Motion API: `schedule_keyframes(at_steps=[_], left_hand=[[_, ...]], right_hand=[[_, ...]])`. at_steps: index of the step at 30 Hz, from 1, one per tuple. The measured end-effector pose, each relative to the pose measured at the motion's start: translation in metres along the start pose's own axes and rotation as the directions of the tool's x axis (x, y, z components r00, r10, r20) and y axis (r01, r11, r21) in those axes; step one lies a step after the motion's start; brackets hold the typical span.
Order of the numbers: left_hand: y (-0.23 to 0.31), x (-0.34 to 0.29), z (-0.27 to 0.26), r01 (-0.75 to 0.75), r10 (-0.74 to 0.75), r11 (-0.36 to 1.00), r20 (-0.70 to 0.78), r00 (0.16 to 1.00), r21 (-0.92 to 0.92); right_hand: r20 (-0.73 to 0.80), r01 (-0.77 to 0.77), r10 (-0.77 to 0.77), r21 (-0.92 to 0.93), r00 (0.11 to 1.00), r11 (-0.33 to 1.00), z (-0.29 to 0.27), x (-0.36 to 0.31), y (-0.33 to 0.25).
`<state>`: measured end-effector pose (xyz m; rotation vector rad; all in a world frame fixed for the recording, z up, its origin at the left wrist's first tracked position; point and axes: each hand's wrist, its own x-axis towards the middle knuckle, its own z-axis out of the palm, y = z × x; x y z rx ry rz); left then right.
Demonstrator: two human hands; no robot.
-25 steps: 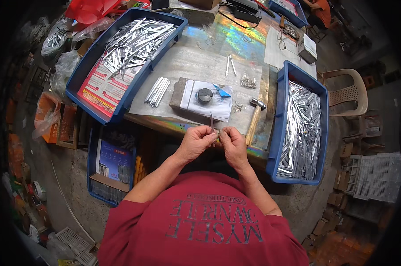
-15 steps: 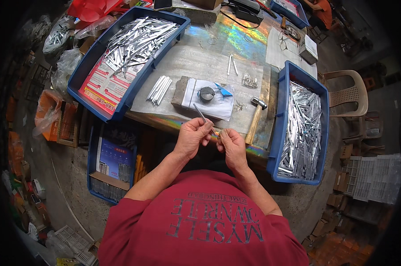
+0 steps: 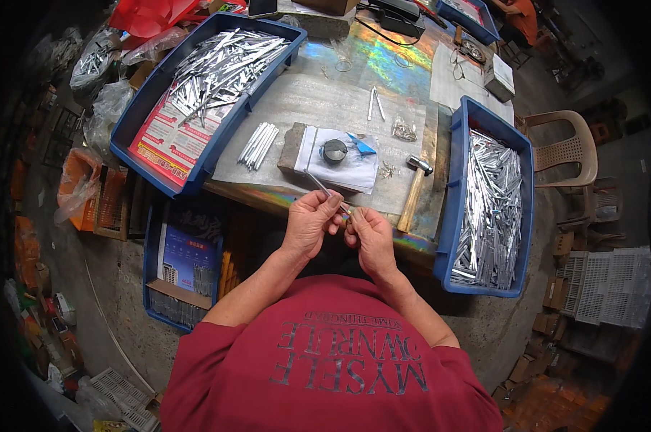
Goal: The person repeatedly takes metal strips and small components from trays and assembles them by hand, occasionally hammering them against a block using a small hammer.
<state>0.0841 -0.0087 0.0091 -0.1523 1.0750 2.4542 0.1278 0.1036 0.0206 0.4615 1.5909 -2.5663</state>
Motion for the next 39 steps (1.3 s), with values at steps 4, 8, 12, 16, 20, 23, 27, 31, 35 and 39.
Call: schedule_keyframes(at_steps=[4,8,12,16,20,23,27,31,35,39], left_hand=[[-0.003,-0.002,0.002,-0.067,0.068,0.997,-0.013,0.998,0.026],[-0.003,-0.008,0.006,-0.287,0.289,0.920,0.030,0.957,0.268],[-0.003,-0.009,0.006,-0.335,0.336,0.891,0.051,0.941,0.307],[-0.003,-0.007,0.005,-0.262,0.264,0.951,0.012,0.964,0.166],[0.003,-0.001,0.009,-0.271,0.277,0.949,-0.021,0.961,0.161],[0.007,0.015,0.003,-0.309,0.326,0.928,-0.050,0.944,0.210],[0.024,0.043,-0.002,-0.414,0.458,0.843,-0.056,0.887,0.343],[0.025,0.065,-0.006,-0.447,0.536,0.729,-0.025,0.844,0.518],[0.022,0.076,-0.009,-0.420,0.508,0.743,-0.031,0.861,0.521],[0.020,0.080,-0.009,-0.423,0.526,0.721,-0.036,0.850,0.549]], right_hand=[[-0.001,0.017,-0.017,0.110,1.000,0.994,0.003,-0.001,0.003],[0.004,0.005,-0.006,0.202,1.000,0.979,0.007,-0.001,0.003],[0.000,-0.038,0.040,0.256,0.999,0.966,0.012,-0.002,-0.001],[0.015,-0.078,0.078,0.300,0.997,0.951,0.014,0.000,-0.004],[0.040,-0.048,0.039,0.274,0.998,0.961,0.013,0.004,-0.006],[0.045,-0.052,0.040,0.287,0.998,0.957,0.014,0.006,-0.008],[0.013,-0.082,0.082,0.282,0.997,0.956,0.009,0.004,-0.006],[0.004,-0.089,0.091,0.268,0.996,0.959,0.000,0.003,0.000],[-0.020,-0.096,0.104,0.250,0.994,0.964,-0.004,0.002,0.002],[-0.041,-0.089,0.102,0.243,0.994,0.966,-0.006,0.002,0.004]])
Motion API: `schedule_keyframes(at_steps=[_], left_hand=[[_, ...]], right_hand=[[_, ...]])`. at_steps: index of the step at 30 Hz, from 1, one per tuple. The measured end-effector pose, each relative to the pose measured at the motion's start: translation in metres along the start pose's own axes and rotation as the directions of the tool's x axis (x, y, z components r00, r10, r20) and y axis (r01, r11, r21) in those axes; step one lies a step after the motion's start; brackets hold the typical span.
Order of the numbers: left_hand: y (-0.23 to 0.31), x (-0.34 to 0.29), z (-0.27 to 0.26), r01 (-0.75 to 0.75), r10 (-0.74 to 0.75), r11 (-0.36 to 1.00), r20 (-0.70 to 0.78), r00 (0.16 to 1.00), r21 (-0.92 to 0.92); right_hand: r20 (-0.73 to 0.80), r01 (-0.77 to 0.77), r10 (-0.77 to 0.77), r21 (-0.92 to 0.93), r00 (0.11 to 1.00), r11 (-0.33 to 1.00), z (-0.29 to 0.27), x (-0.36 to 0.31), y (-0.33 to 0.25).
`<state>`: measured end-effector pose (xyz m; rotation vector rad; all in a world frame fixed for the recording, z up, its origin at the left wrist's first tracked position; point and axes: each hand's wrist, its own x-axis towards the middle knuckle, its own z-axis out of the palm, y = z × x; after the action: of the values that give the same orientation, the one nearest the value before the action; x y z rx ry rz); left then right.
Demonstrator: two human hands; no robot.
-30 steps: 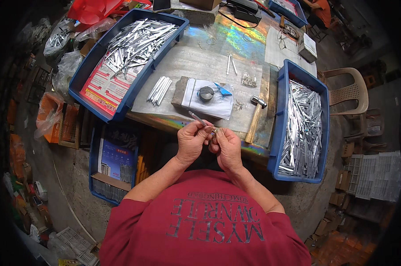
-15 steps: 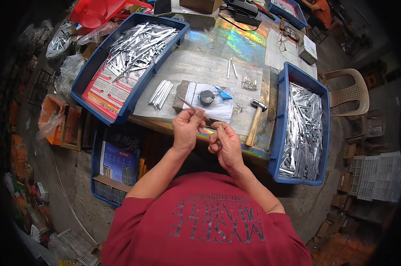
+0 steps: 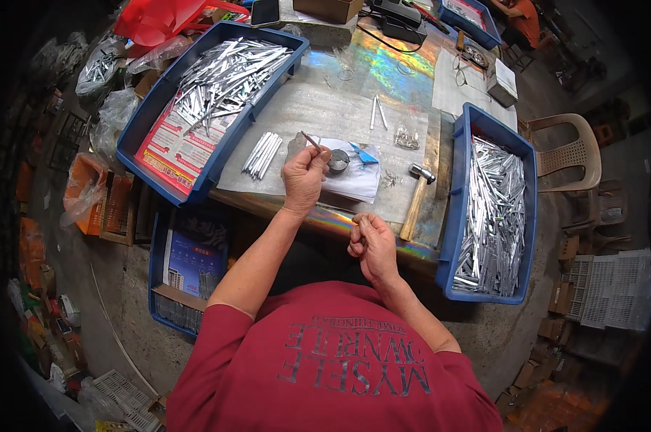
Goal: The person repeatedly takes metal strips and small components from trays and assembles them by hand, occasionally hammering them against a block using a small hammer.
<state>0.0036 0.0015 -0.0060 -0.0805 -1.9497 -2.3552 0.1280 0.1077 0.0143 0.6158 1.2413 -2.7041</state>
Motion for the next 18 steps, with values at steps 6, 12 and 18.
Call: schedule_keyframes(at_steps=[6,12,18], left_hand=[[0.0008,0.0012,0.0009,-0.004,0.004,0.999,-0.002,1.000,0.036],[-0.0017,0.0008,-0.0014,-0.003,0.002,0.999,0.024,1.000,0.053],[-0.0020,0.0003,-0.0018,-0.006,0.005,0.999,0.032,0.999,0.034]], right_hand=[[-0.005,0.005,-0.005,-0.005,1.000,1.000,-0.0008,0.0003,0.0009],[-0.006,0.025,-0.025,-0.013,1.000,1.000,-0.0060,0.0023,-0.0014],[-0.011,0.042,-0.042,0.002,0.999,0.999,-0.0045,0.0020,-0.0019]])
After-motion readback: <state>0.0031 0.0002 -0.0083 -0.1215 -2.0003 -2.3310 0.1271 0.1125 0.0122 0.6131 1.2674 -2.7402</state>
